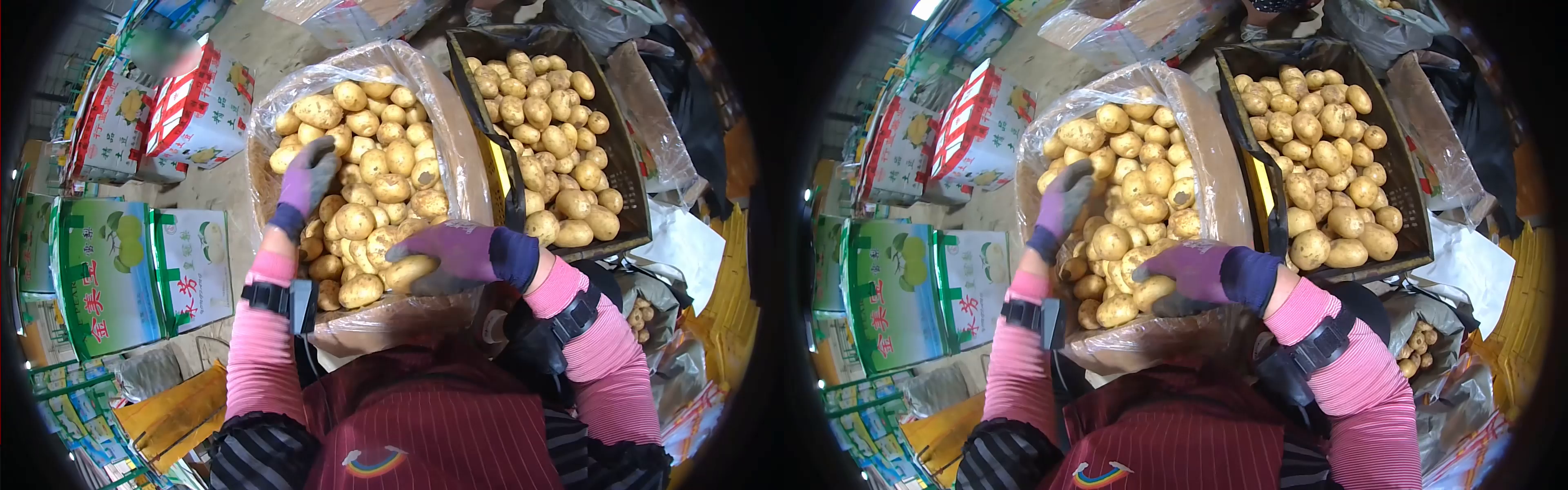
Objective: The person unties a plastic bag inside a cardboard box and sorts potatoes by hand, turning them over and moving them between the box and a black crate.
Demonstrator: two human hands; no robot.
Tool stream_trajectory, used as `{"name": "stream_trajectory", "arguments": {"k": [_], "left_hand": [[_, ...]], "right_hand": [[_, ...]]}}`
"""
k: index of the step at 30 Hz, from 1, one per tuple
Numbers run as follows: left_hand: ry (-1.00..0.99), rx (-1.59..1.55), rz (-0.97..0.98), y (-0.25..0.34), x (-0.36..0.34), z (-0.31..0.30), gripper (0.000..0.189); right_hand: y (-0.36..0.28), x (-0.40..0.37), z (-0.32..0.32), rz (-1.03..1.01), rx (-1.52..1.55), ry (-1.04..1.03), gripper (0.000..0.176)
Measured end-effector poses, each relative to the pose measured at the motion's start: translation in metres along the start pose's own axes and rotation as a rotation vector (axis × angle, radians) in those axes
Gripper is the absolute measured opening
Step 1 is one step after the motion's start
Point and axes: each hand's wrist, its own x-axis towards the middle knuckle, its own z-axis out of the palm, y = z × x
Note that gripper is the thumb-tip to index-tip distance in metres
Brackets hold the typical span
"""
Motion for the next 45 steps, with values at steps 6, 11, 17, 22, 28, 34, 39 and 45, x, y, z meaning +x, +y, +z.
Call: {"name": "stream_trajectory", "arguments": {"k": [6, 11, 17, 22, 28, 34, 39, 45], "left_hand": [[-0.601, 0.649, -0.132, 0.009, 0.046, 0.043, 0.074], [-0.74, 0.403, -0.429, 0.035, 0.064, 0.046, 0.101], [-0.59, 0.354, -0.262, -0.01, 0.063, 0.054, 0.085], [-0.397, 0.075, -0.144, -0.016, 0.036, 0.042, 0.064], [-0.354, -0.874, -0.243, 0.037, -0.018, 0.006, 0.053], [-0.537, -1.168, -0.401, 0.073, -0.063, 0.023, 0.053], [-0.391, -0.256, -0.255, 0.103, -0.094, 0.028, 0.045], [0.066, -0.321, -0.279, 0.054, -0.043, -0.003, 0.049]], "right_hand": [[0.011, 0.007, 0.011, 0.074, -0.136, 0.142, 0.053], [-0.005, 0.003, 0.0, 0.142, -0.096, 0.166, 0.052], [0.004, 0.007, 0.006, 0.061, -0.182, 0.318, 0.044], [0.002, 0.002, -0.008, -0.044, -0.182, 0.449, 0.04], [-0.002, -0.002, -0.02, 0.065, 0.004, 0.574, 0.067], [-0.008, 0.008, -0.012, -0.182, 0.13, 0.647, 0.093], [-0.019, -0.002, -0.021, 0.136, 0.439, 0.708, 0.083], [0.036, -0.022, -0.074, -0.164, 1.422, 1.173, 0.051]]}}
